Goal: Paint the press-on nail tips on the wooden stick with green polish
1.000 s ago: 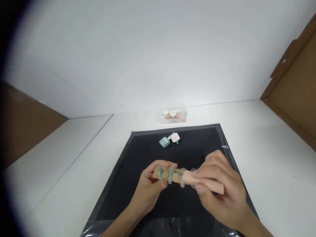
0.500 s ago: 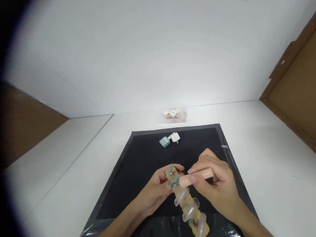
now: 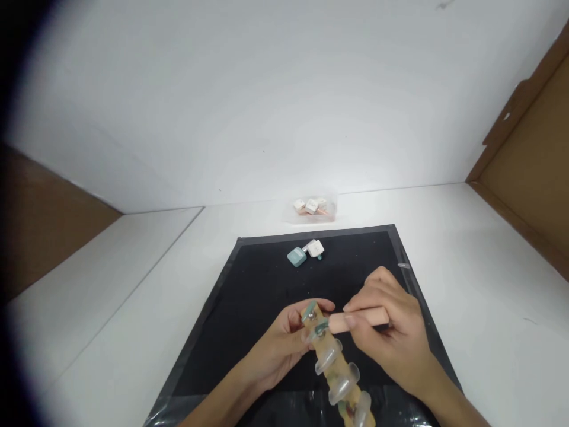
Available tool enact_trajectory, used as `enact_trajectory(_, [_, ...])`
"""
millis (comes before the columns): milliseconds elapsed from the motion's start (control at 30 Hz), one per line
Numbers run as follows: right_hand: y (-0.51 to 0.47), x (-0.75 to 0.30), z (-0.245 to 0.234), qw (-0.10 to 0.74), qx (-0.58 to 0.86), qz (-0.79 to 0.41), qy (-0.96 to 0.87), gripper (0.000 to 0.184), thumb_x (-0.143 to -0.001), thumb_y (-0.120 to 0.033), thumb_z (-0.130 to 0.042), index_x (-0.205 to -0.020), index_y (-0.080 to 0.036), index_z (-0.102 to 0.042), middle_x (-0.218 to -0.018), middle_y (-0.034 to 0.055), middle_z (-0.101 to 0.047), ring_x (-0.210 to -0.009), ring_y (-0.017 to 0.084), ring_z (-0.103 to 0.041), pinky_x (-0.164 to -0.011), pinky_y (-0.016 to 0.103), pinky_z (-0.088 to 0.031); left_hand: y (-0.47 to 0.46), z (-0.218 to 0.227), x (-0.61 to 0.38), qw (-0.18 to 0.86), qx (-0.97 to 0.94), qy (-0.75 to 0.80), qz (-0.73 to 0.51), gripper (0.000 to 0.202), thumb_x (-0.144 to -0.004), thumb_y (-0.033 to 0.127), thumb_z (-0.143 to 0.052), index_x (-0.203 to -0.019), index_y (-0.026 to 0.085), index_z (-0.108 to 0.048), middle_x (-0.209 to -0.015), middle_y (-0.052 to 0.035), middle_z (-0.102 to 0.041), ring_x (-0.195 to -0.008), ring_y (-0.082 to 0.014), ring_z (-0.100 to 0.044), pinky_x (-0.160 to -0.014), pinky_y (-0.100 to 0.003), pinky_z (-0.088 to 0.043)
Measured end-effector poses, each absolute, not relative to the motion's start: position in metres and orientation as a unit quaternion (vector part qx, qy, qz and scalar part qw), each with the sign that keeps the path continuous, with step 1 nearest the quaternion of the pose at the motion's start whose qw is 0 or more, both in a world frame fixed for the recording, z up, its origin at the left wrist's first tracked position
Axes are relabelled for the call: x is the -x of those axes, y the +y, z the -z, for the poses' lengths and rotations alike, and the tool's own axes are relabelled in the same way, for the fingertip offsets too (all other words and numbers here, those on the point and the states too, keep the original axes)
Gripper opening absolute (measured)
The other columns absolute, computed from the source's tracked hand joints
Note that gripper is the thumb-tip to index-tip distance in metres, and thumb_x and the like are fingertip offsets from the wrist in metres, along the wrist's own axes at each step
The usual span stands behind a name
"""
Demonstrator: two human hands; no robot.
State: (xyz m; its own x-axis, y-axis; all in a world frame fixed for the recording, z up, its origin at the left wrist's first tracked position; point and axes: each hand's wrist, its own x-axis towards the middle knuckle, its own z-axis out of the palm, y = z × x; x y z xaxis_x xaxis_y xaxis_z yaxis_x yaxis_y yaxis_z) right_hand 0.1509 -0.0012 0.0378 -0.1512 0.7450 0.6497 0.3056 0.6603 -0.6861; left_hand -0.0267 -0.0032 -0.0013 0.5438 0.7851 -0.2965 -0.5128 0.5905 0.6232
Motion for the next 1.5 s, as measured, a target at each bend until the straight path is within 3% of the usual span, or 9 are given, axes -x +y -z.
enact_trajectory(167, [-0.001,-0.155,-0.036,0.571,0.377,-0.202,-0.701,0.014,-0.085,-0.017,-0.058,-0.073,-0.023,-0.062,-0.058,-0.0012,-0.059,-0.060,0.015,-0.049,-0.054,0.029,-0.042,-0.003,0.001,0.027,0.845,-0.237,0.296,-0.378,0.042,-0.051,0.032,-0.087,-0.088,0.017,-0.074,-0.077,-0.0043,-0.075,-0.067,-0.0116,-0.068,-0.064,-0.020,-0.051])
enact_trajectory(400, [0.002,-0.155,-0.028,0.636,0.377,-0.416,-0.531,0.020,-0.084,-0.044,-0.061,-0.082,-0.027,-0.071,-0.059,-0.0021,-0.058,-0.053,0.011,-0.052,-0.053,0.023,-0.044,-0.003,0.001,0.028,0.852,-0.203,0.286,-0.389,0.042,-0.056,0.031,-0.086,-0.092,0.016,-0.072,-0.075,-0.0034,-0.072,-0.067,-0.0110,-0.066,-0.063,-0.020,-0.049])
enact_trajectory(533, [0.007,-0.153,-0.028,0.654,0.383,-0.498,-0.423,0.020,-0.079,-0.046,-0.067,-0.086,-0.028,-0.073,-0.053,-0.0036,-0.056,-0.056,0.011,-0.054,-0.061,0.023,-0.048,-0.003,0.003,0.026,0.854,-0.136,0.306,-0.398,0.046,-0.055,0.036,-0.085,-0.093,0.014,-0.071,-0.072,-0.0011,-0.067,-0.067,-0.0106,-0.063,-0.065,-0.023,-0.048])
enact_trajectory(667, [0.008,-0.147,-0.031,0.632,0.396,-0.522,-0.414,0.022,-0.076,-0.047,-0.070,-0.082,-0.026,-0.073,-0.050,-0.0035,-0.054,-0.053,0.010,-0.052,-0.060,0.023,-0.047,-0.003,0.005,0.023,0.853,-0.100,0.315,-0.404,0.039,-0.053,0.035,-0.086,-0.080,0.012,-0.070,-0.071,-0.0015,-0.065,-0.070,-0.0114,-0.062,-0.068,-0.023,-0.048])
enact_trajectory(767, [0.008,-0.145,-0.033,0.629,0.405,-0.509,-0.426,0.023,-0.076,-0.048,-0.070,-0.081,-0.026,-0.073,-0.047,-0.0039,-0.052,-0.051,0.011,-0.051,-0.058,0.024,-0.047,-0.003,0.004,0.022,0.857,-0.106,0.301,-0.404,0.032,-0.054,0.029,-0.086,-0.073,0.012,-0.066,-0.072,-0.0016,-0.065,-0.071,-0.0117,-0.061,-0.069,-0.024,-0.048])
enact_trajectory(1000, [0.003,-0.155,-0.035,0.595,0.398,-0.373,-0.590,0.017,-0.085,-0.038,-0.062,-0.086,-0.025,-0.072,-0.056,-0.0011,-0.061,-0.047,0.012,-0.054,-0.050,0.026,-0.045,-0.005,-0.002,0.023,0.864,-0.161,0.284,-0.383,0.026,-0.054,0.025,-0.081,-0.062,0.012,-0.059,-0.059,0.0012,-0.059,-0.053,-0.0074,-0.054,-0.051,-0.018,-0.042])
enact_trajectory(1200, [-0.004,-0.149,-0.041,0.538,0.317,-0.326,-0.710,0.010,-0.087,-0.028,-0.060,-0.093,-0.025,-0.067,-0.069,0.0021,-0.067,-0.057,0.015,-0.058,-0.049,0.025,-0.048,-0.006,0.002,0.021,0.874,-0.180,0.271,-0.361,0.023,-0.053,0.023,-0.076,-0.059,0.010,-0.058,-0.054,-0.0006,-0.057,-0.046,-0.0060,-0.049,-0.048,-0.017,-0.041])
enact_trajectory(1400, [-0.004,-0.143,-0.046,0.513,0.277,-0.310,-0.751,0.016,-0.090,-0.035,-0.056,-0.092,-0.022,-0.065,-0.064,0.0026,-0.066,-0.056,0.015,-0.055,-0.045,0.026,-0.044,-0.005,0.002,0.021,0.886,-0.166,0.257,-0.347,0.010,-0.050,0.013,-0.065,-0.058,0.011,-0.059,-0.050,0.0026,-0.053,-0.044,-0.0046,-0.047,-0.046,-0.014,-0.040])
enact_trajectory(1500, [-0.004,-0.145,-0.043,0.511,0.283,-0.289,-0.758,0.013,-0.090,-0.031,-0.055,-0.092,-0.022,-0.065,-0.063,0.0025,-0.066,-0.056,0.015,-0.055,-0.046,0.027,-0.044,-0.006,0.006,0.022,0.891,-0.171,0.243,-0.344,0.012,-0.052,0.016,-0.067,-0.060,0.011,-0.060,-0.050,0.0013,-0.054,-0.043,-0.0053,-0.048,-0.044,-0.014,-0.039])
